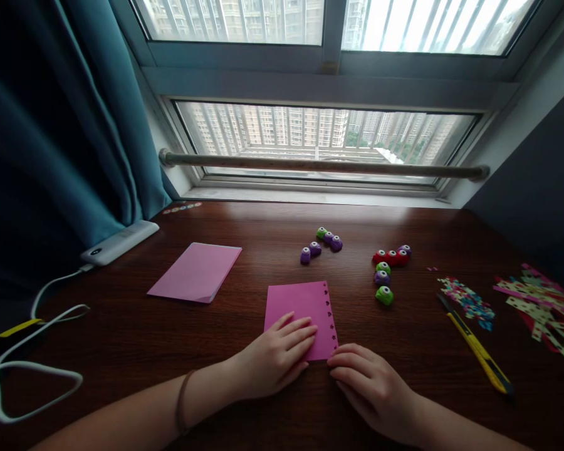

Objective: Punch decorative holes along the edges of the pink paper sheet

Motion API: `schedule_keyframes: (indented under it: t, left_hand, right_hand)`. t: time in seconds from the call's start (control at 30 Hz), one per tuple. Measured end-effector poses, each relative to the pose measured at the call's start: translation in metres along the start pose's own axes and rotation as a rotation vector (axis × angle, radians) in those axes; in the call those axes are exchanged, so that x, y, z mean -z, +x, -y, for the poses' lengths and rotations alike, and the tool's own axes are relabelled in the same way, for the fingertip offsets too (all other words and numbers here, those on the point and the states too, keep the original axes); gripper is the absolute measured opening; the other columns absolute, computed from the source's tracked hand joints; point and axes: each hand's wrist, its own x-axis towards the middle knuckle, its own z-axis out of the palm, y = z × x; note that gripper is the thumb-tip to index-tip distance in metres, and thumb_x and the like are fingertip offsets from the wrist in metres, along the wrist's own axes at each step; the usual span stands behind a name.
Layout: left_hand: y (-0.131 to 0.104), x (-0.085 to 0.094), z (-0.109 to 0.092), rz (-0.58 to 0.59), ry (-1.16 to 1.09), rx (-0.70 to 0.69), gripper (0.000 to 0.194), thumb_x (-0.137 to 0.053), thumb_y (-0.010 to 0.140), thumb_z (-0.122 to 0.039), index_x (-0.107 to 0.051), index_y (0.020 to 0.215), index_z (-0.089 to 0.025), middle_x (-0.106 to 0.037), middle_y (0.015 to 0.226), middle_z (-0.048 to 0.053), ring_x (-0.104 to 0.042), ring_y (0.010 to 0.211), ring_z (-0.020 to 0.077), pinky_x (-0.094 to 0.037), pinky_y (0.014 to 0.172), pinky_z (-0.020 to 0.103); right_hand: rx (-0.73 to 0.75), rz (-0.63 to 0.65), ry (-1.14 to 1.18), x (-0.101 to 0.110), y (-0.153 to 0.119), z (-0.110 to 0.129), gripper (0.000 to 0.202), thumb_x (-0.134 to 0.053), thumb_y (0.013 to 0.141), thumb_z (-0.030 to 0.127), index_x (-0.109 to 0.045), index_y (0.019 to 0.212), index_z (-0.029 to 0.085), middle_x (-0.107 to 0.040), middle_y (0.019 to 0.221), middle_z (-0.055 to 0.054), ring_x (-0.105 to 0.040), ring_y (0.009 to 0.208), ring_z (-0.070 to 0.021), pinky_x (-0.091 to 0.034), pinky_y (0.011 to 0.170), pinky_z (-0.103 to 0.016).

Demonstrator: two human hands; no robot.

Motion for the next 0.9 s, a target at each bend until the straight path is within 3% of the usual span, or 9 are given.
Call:
schedule_keyframes:
  t: [0.27, 0.9]
  left_hand:
    - [0.0017, 0.0051, 0.0030, 0.142, 0.000, 0.006, 0.046, -0.032, 0.093, -0.020, -0.022, 0.138, -0.014, -0.029, 0.143, 0.004, -0.018, 0.134, 0.0228, -0.019, 0.109, 0.052]
    - [-0.0020, 0.0013, 0.0045, 0.133, 0.011, 0.005, 0.046, -0.029, 0.095, -0.022, -0.020, 0.139, -0.015, -0.025, 0.145, 0.003, -0.013, 0.135, 0.0250, -0.018, 0.108, 0.053]
  right_hand:
    - [-0.035, -0.024, 0.039, 0.0073, -0.0017, -0.0044, 0.021, -0.047, 0.082, 0.004, -0.054, 0.101, 0.012, -0.061, 0.098, -0.008, -0.051, 0.095, -0.0151, -0.047, 0.087, -0.030]
    - [-0.064, -0.008, 0.071, 0.0055, -0.0020, -0.0070, 0.024, -0.048, 0.082, 0.003, -0.053, 0.103, 0.013, -0.060, 0.099, -0.007, -0.050, 0.096, -0.0152, -0.046, 0.086, -0.030]
